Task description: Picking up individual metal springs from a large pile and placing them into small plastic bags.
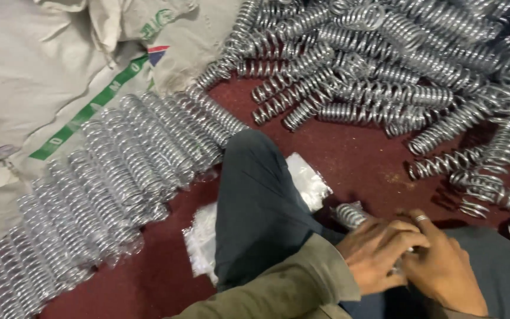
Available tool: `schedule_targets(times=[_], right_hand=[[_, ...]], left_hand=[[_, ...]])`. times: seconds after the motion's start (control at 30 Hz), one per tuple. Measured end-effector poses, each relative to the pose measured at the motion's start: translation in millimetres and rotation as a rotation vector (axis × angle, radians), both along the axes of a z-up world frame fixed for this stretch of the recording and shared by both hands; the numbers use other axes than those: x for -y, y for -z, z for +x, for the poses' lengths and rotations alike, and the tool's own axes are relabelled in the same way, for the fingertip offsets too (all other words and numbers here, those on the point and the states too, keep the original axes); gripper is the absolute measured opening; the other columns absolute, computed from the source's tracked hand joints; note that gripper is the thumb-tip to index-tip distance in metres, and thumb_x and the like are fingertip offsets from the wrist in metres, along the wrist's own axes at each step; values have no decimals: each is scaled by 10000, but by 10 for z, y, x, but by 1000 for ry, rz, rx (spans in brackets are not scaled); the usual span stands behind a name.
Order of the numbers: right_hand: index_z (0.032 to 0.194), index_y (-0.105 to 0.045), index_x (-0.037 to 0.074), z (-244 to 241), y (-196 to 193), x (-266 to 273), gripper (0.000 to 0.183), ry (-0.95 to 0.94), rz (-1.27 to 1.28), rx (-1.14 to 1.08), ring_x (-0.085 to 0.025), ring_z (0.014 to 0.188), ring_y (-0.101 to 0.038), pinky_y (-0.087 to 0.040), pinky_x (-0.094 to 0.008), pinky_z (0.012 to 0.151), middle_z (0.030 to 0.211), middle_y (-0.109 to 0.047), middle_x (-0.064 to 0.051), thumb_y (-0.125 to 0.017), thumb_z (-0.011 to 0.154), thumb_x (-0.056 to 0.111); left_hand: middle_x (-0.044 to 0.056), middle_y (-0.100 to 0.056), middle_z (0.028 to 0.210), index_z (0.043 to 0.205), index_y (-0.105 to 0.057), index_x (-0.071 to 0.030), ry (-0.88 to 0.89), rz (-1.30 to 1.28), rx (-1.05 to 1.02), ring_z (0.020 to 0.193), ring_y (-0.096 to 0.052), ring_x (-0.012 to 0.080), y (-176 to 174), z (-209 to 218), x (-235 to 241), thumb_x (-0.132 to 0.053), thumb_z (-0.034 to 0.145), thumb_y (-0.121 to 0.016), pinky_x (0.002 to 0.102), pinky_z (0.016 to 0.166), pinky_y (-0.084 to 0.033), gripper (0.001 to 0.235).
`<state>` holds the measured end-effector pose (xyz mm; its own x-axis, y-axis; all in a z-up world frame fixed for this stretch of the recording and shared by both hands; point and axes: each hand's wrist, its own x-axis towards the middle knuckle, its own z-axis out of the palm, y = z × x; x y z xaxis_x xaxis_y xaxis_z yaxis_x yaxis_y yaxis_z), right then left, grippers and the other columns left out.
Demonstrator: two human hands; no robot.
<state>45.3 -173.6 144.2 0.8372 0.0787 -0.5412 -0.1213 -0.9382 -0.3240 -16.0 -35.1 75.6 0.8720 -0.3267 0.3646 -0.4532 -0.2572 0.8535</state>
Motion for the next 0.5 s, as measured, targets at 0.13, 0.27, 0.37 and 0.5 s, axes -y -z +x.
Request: schedule_targets(times=[0.13,0.27,0.37,0.5], right_hand=[[1325,-711,318,-12,269,156,681,42,-14,-50,-312,1166,-720,-506,-426,976,1250,-786,-53,-542,698,113],[1310,-758,284,-381,-149,-452,581,162,218,139,-284,1092,-729,-499,-426,931,1129,-808,-87,-558,783,143],[1373,-669,200,-707,-264,-873,616,-16,669,353,-139,1272,-631,-437,-263,1013,1405,-696,-49,-572,803,-13],[1633,-188,454,-853,-506,-1201,907,-225,507,11,-107,1456,-459,-469,-370,1021,1591,-487,127,-604,850,264]], left_hand=[[227,-353,1457,1486,-281,-56,-179,-312,-325,1394,-390,446,-563,-306,-232,-631,872,-504,622,1185,-358,870],[193,-312,1625,1582,-126,-155,-354,-699,-1237,1366,-523,285,-25,-305,-518,-519,711,-729,428,1081,-507,1121],[89,-583,1401,1575,-373,-227,-372,-1104,-1158,1096,-660,249,-152,-379,-936,-462,886,-699,429,948,-570,797],[163,-692,1231,1468,-471,-65,-952,-806,-588,990,-696,256,-511,-507,-1754,-146,775,-793,382,834,-599,769]])
